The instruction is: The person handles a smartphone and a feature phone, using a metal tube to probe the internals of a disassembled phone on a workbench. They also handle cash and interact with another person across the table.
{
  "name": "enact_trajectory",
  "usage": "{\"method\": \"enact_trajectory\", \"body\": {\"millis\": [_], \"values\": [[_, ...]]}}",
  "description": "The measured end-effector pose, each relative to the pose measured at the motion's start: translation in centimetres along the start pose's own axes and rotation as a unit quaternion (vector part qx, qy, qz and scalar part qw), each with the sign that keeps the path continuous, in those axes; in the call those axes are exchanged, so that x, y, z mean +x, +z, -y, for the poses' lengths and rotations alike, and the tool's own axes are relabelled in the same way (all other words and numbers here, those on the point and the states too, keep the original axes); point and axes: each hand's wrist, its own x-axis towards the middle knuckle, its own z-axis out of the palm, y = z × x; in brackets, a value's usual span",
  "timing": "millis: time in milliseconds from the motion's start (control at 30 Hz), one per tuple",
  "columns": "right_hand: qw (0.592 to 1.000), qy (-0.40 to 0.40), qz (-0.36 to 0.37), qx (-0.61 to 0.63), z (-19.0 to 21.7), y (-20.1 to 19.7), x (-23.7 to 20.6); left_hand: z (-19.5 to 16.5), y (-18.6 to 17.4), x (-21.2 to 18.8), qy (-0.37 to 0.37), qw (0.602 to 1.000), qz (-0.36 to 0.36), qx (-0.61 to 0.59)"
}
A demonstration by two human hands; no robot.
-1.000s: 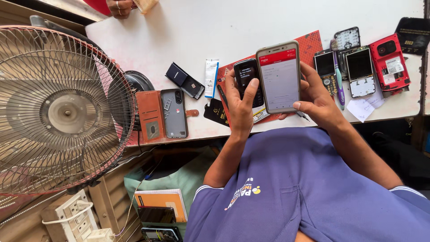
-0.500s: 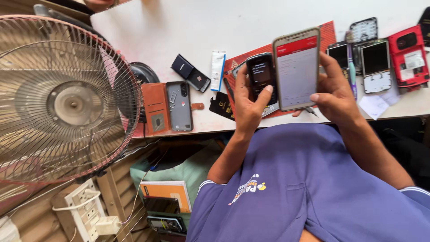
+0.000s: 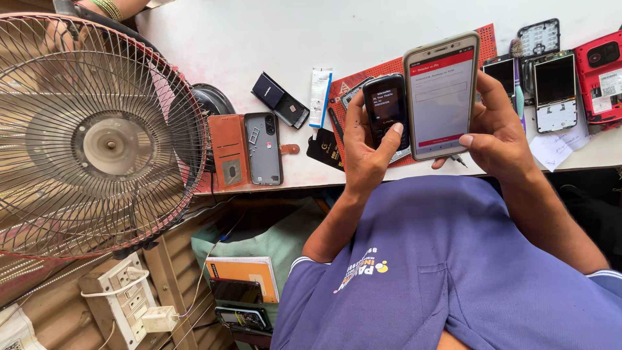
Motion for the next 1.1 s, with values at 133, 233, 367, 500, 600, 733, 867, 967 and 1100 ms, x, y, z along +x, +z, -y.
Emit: {"method": "enact_trajectory", "body": {"millis": [133, 233, 367, 500, 600, 733, 867, 967, 1100], "values": [[1.000, -0.008, 0.003, -0.013, -0.1, -0.1, 0.2, 0.1, -0.1, 0.1, 0.010, 1.000, 0.005, 0.012], [1.000, -0.008, 0.003, -0.015, -0.1, -0.1, 0.1, 0.1, -0.1, 0.1, 0.008, 1.000, 0.005, 0.012], [1.000, -0.002, -0.002, -0.005, 0.0, -0.2, 0.0, 0.1, -0.1, 0.2, 0.010, 1.000, 0.006, 0.005], [1.000, 0.004, 0.002, -0.012, 0.1, -0.2, 0.0, 0.1, 0.0, 0.2, 0.001, 1.000, 0.000, -0.002], [1.000, 0.005, 0.002, -0.024, 0.3, -0.1, 0.0, 0.0, 0.1, 0.1, -0.001, 1.000, -0.005, -0.005], [0.998, 0.002, 0.004, -0.055, 0.5, 0.1, -0.1, -0.1, 0.0, 0.1, -0.002, 1.000, -0.003, -0.006], [0.998, 0.008, 0.007, -0.066, 0.9, 0.3, -0.5, -0.1, 0.0, 0.0, 0.001, 1.000, 0.000, -0.007], [0.997, 0.009, 0.008, -0.076, 1.0, 0.3, -0.6, -0.2, -0.1, 0.1, 0.005, 1.000, 0.004, 0.001], [0.996, 0.010, 0.004, -0.092, 1.0, 0.3, -0.6, -0.3, -0.1, 0.1, 0.012, 1.000, 0.012, -0.001]]}}
